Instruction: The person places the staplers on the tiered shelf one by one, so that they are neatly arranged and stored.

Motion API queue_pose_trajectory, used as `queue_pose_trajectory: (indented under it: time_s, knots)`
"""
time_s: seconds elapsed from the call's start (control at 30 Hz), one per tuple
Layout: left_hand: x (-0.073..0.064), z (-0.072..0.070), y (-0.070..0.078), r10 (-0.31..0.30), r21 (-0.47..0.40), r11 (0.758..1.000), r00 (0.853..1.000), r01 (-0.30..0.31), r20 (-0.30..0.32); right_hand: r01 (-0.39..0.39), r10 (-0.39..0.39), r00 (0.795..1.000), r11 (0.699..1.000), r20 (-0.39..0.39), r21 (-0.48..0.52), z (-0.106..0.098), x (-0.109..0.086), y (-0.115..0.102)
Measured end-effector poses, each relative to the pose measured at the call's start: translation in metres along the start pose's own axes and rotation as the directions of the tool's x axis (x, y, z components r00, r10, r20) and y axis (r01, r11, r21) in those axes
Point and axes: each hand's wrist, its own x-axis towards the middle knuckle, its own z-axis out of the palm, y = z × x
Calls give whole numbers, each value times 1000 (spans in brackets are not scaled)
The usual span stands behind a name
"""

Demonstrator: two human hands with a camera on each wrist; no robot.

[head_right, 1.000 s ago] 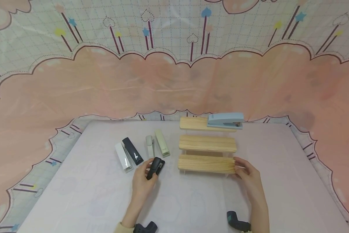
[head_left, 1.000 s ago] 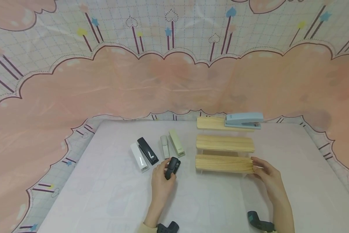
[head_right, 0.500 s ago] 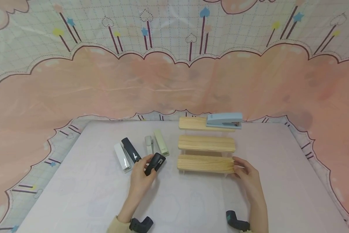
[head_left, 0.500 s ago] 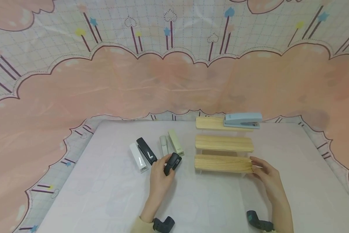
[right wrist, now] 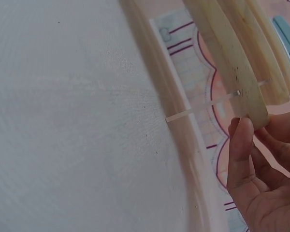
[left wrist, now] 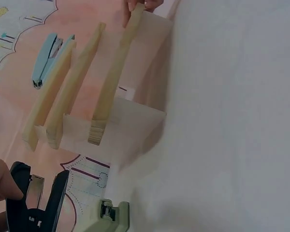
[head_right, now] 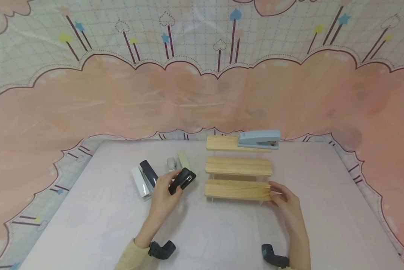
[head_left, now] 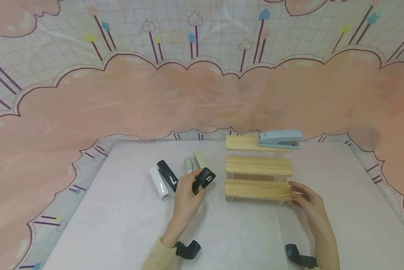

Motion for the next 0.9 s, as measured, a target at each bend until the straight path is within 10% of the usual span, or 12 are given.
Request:
queue_pose_trajectory:
  time_s: [0.9]
  knots:
    - [57,0,37,305,107,947,952,-303,2,-16,16,1000,999,-5,-43,-1,1,1]
